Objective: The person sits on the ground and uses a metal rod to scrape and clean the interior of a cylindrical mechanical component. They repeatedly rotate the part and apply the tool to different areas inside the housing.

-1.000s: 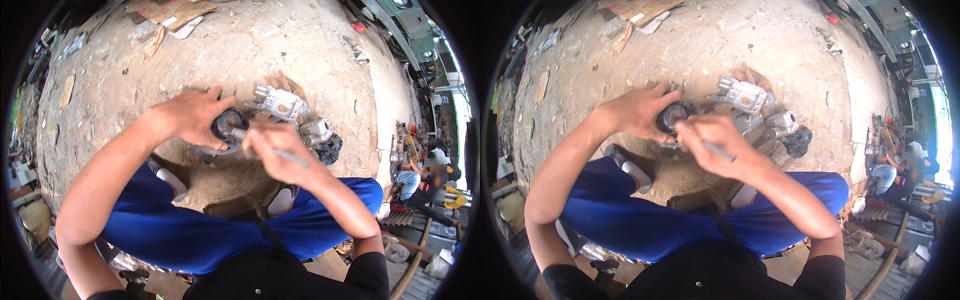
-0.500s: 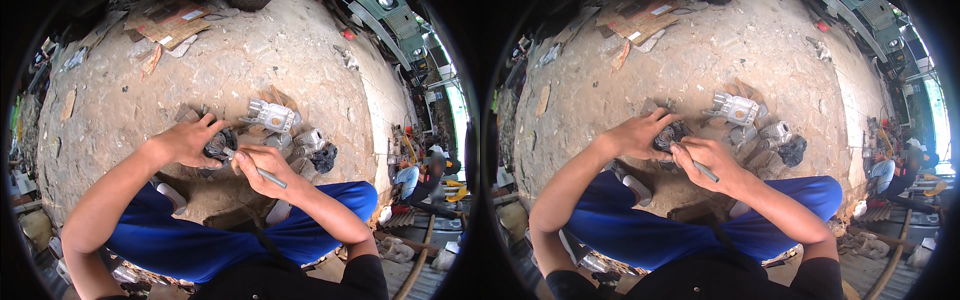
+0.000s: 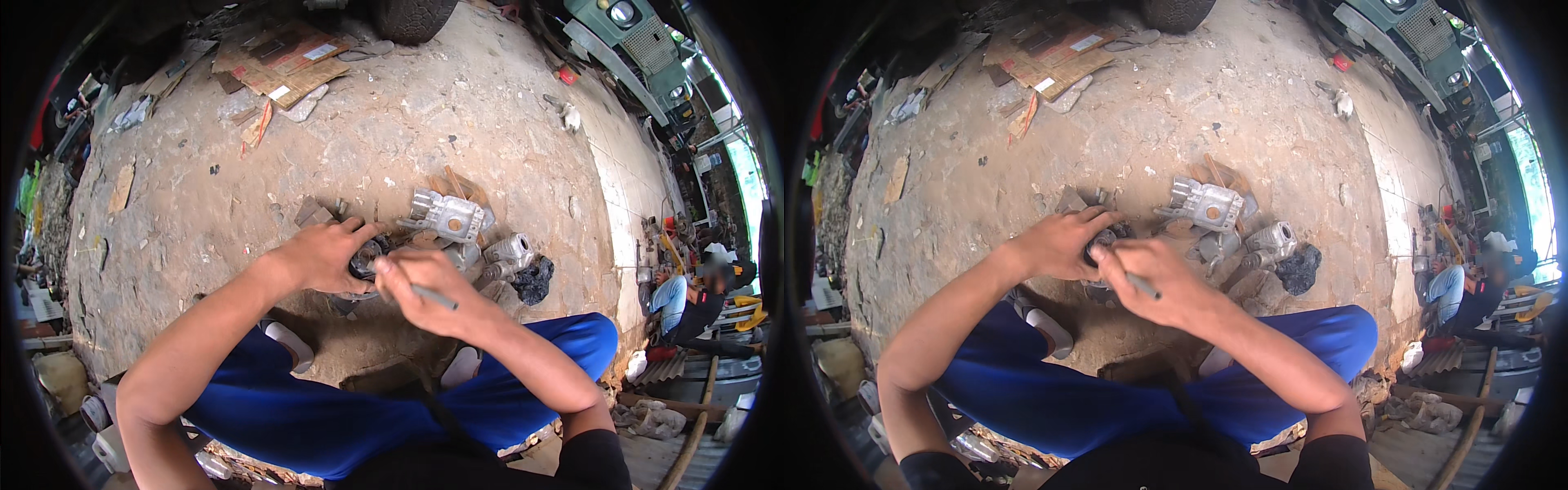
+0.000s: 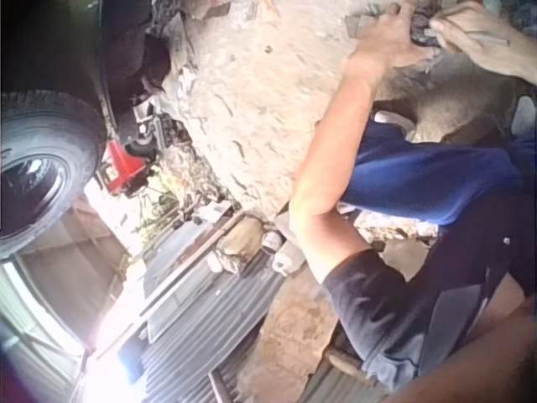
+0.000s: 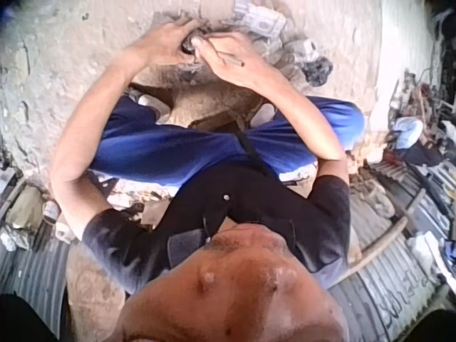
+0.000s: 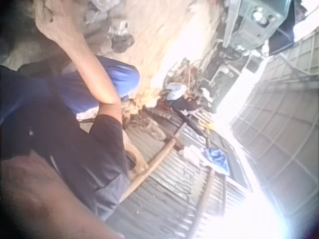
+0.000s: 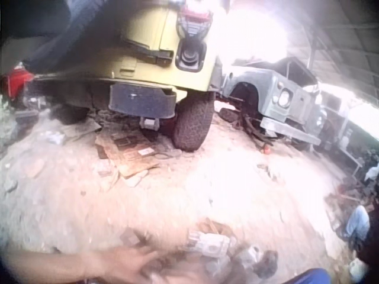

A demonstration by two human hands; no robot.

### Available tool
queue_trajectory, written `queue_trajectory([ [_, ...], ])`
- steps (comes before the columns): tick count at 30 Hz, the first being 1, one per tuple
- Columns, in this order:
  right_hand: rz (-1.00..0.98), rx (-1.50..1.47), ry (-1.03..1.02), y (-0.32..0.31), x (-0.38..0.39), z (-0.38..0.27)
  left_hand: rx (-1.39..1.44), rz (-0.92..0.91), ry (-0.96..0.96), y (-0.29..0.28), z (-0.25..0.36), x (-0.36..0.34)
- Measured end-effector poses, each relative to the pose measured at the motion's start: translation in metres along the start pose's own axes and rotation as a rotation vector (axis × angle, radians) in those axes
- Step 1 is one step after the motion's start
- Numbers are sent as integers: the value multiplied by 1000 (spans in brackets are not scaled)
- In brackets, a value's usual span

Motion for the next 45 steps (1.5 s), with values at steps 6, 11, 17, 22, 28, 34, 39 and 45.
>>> queue_trajectory([
  [6, 49, -8, 111, -14, -1, 4, -9, -33, 49, -1, 5, -1],
  [11, 45, -22, 28, -8, 6, 2, -27, -48, 38, 0, 7, -2],
  [17, -3, 51, -17, 1, 0, -3, -59, -105, 0, -2, 9, -3],
  [22, -81, -18, 172, -12, 11, 3, -24, -110, 15, 1, 7, 3],
  [28, -22, -46, 50, 2, 17, -2, 3, -138, 8, -5, 6, 5],
  [34, -8, 3, -16, 14, 6, -14, -10, -95, 7, -6, 7, 7],
  [39, 100, 14, 86, -4, 6, 3, 23, -101, 52, -4, 3, 8],
  [45, 25, -73, -1, 18, 14, -11, -5, -92, -4, -5, 1, 4],
])
Point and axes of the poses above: each hand's wrist, its own x-axis away from the middle knuckle, its own y-axis out of the palm, z = x × y, the point moved 4 cm from there along -x, towards the middle knuckle, and after that the axes turned 12 degrees about -y, right-handed, at the moved point
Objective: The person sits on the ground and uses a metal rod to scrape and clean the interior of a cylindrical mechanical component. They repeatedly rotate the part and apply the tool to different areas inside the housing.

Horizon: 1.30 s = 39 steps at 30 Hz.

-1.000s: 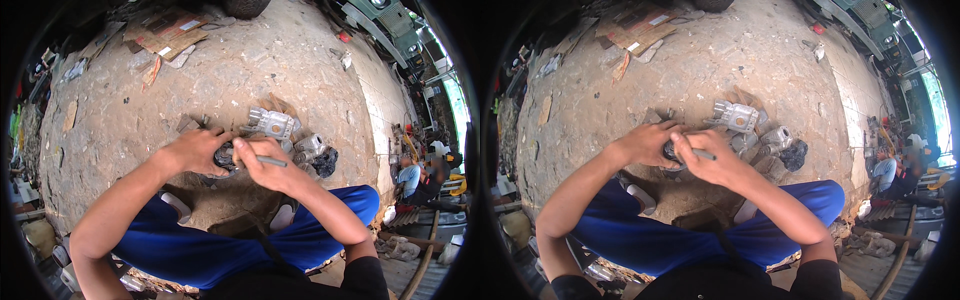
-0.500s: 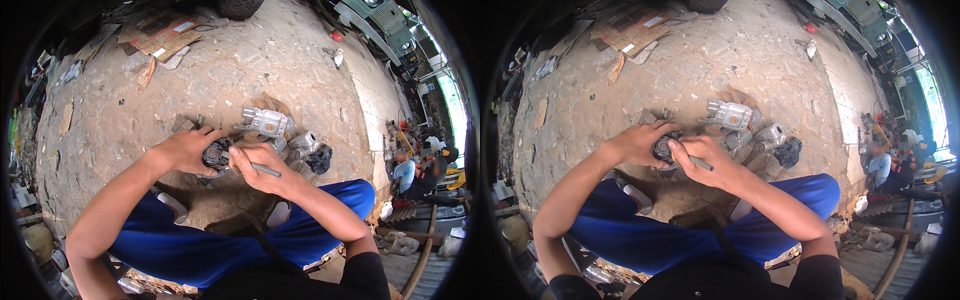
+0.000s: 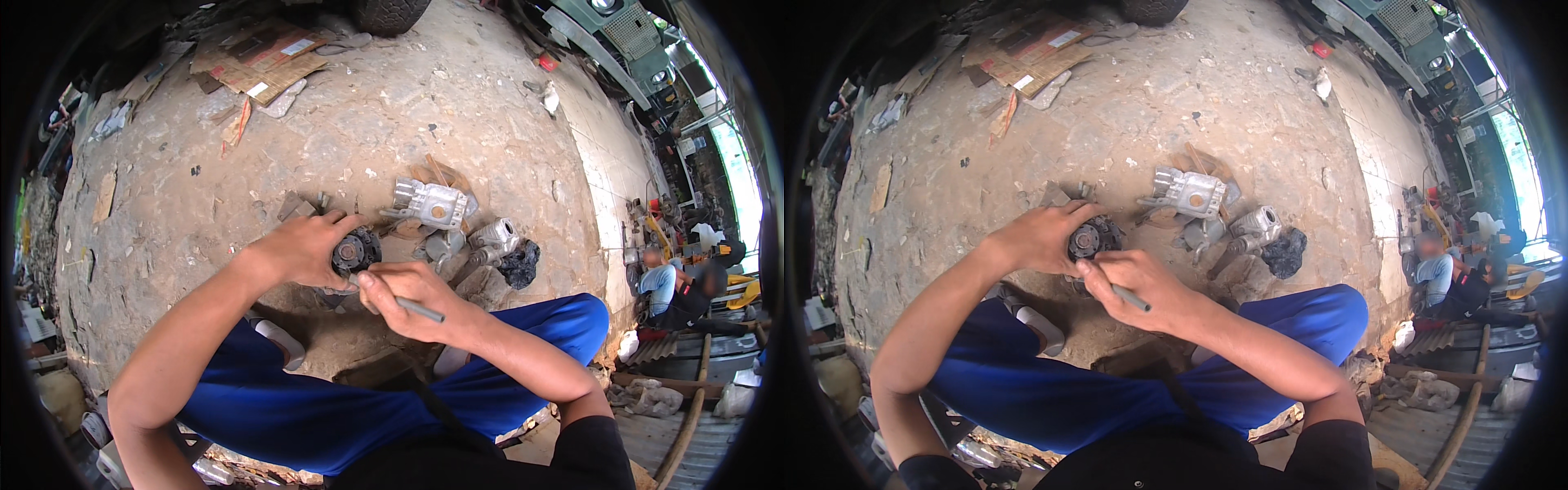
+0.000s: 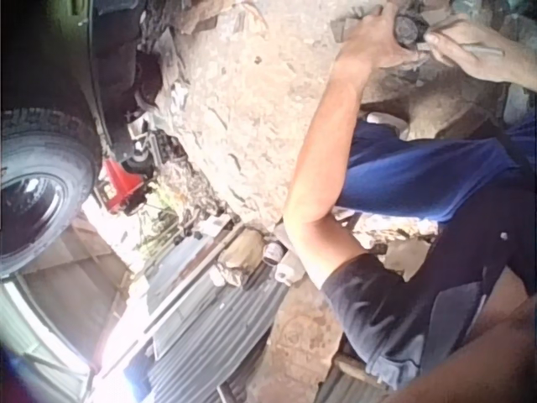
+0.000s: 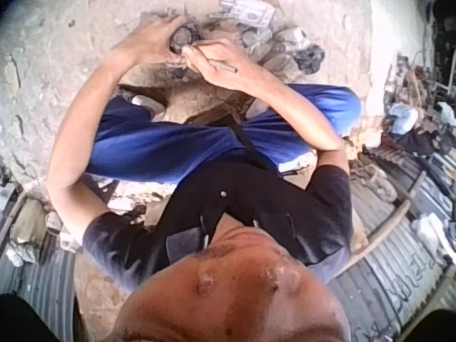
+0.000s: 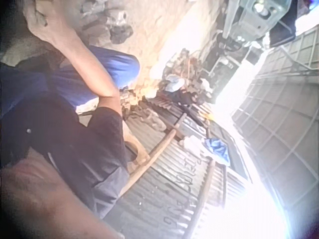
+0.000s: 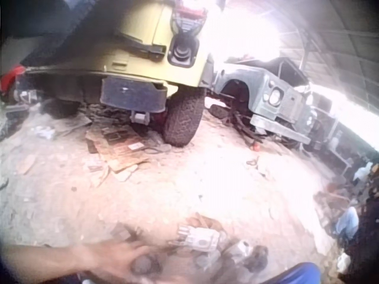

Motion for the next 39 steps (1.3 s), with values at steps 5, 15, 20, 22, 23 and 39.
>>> queue_trajectory([
  [5, 40, 78, -20, -7, -6, 0, 38, 24, -15, -1, 0, -1],
  [15, 75, 106, 103, -17, -4, 13, -5, 55, 29, -1, -1, -1],
  [20, 84, 90, 24, -12, -17, 6, -6, 31, -11, -3, 3, -2],
  [22, 112, 57, 143, -20, -12, 8, 2, 25, -16, -3, 1, -2],
  [23, 125, 41, 202, -24, -12, 7, 10, 26, -11, -3, 0, -2],
  [39, 46, 7, 70, -9, -15, 5, 2, -15, -9, -5, 3, -2],
])
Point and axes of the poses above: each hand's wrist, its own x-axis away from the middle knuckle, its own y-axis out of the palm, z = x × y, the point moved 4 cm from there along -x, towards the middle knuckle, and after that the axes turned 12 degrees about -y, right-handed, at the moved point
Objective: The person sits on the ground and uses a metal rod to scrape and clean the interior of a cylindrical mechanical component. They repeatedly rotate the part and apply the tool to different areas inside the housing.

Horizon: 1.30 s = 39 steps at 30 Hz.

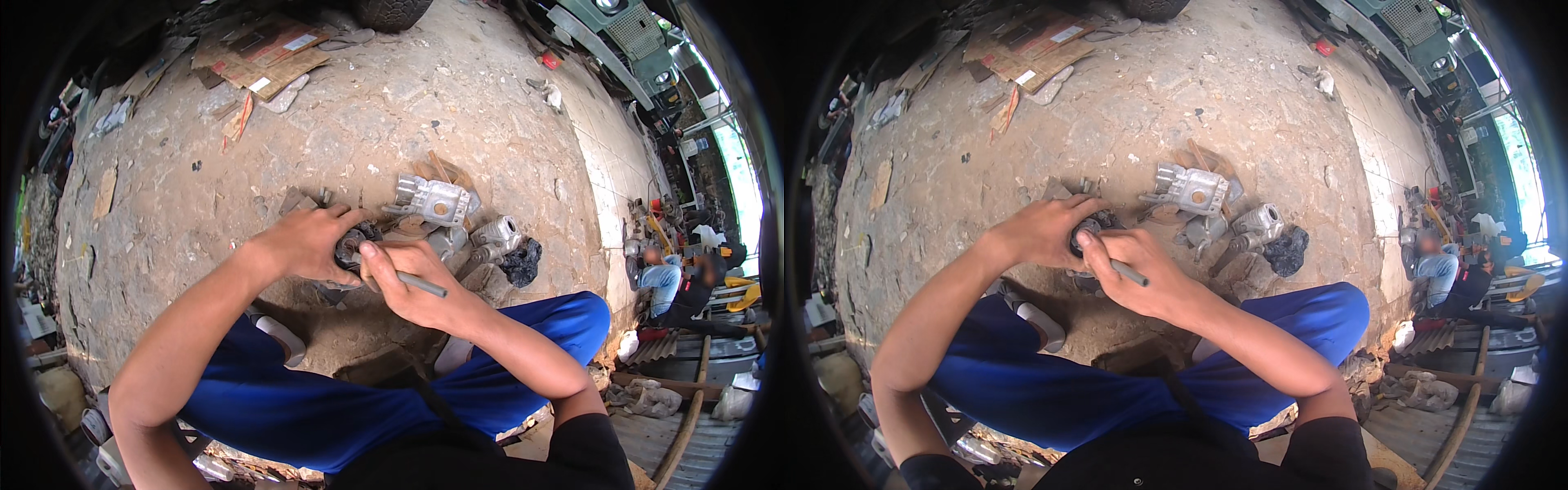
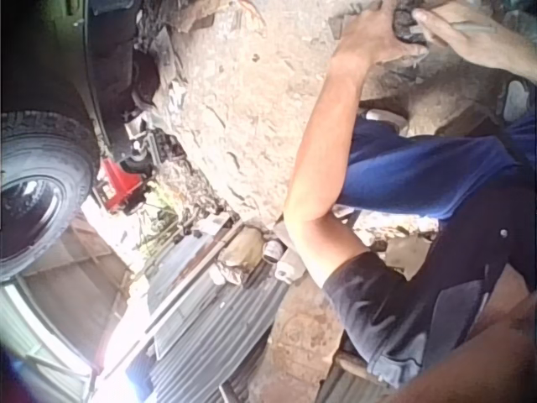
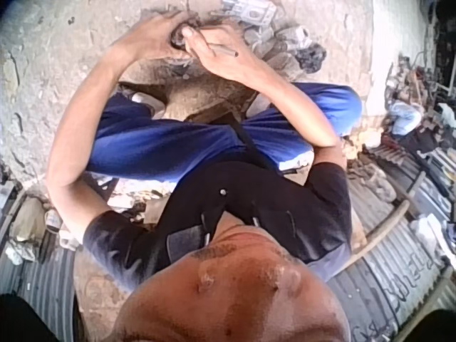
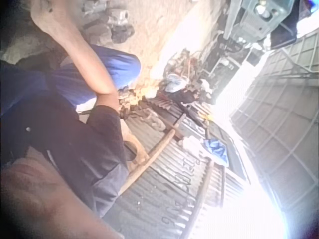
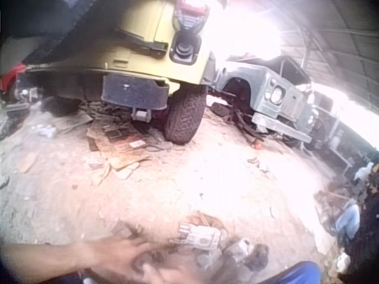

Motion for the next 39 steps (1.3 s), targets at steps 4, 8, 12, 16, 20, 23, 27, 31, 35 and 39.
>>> queue_trajectory([
  [4, 57, 37, 225, -14, 2, 13, -20, 9, 9, -1, 0, 2],
  [8, 27, 80, 222, -6, -5, 10, -24, 31, 29, 2, 3, -1],
  [12, 28, 48, 282, -23, 3, 16, -10, 31, 10, 1, 0, -1],
  [16, 39, 124, 294, -17, -15, 13, -21, 13, -15, 1, 4, -6],
  [20, -15, 47, 263, -19, 7, 18, -31, 35, 21, 0, 3, -7],
  [23, 63, 58, 258, -26, -1, 22, -36, 51, 32, -1, 5, -7],
  [27, -3, 83, 246, -17, -1, 17, -24, -24, 19, -3, 10, -12],
  [31, 27, 90, 224, -27, 1, 17, -48, 12, 51, -2, 6, -10],
  [35, -13, 113, 206, -21, -3, 13, -44, -17, 43, -4, 9, -12],
  [39, -26, 78, 183, -25, 5, 20, -62, 14, 64, 0, 1, -10],
])
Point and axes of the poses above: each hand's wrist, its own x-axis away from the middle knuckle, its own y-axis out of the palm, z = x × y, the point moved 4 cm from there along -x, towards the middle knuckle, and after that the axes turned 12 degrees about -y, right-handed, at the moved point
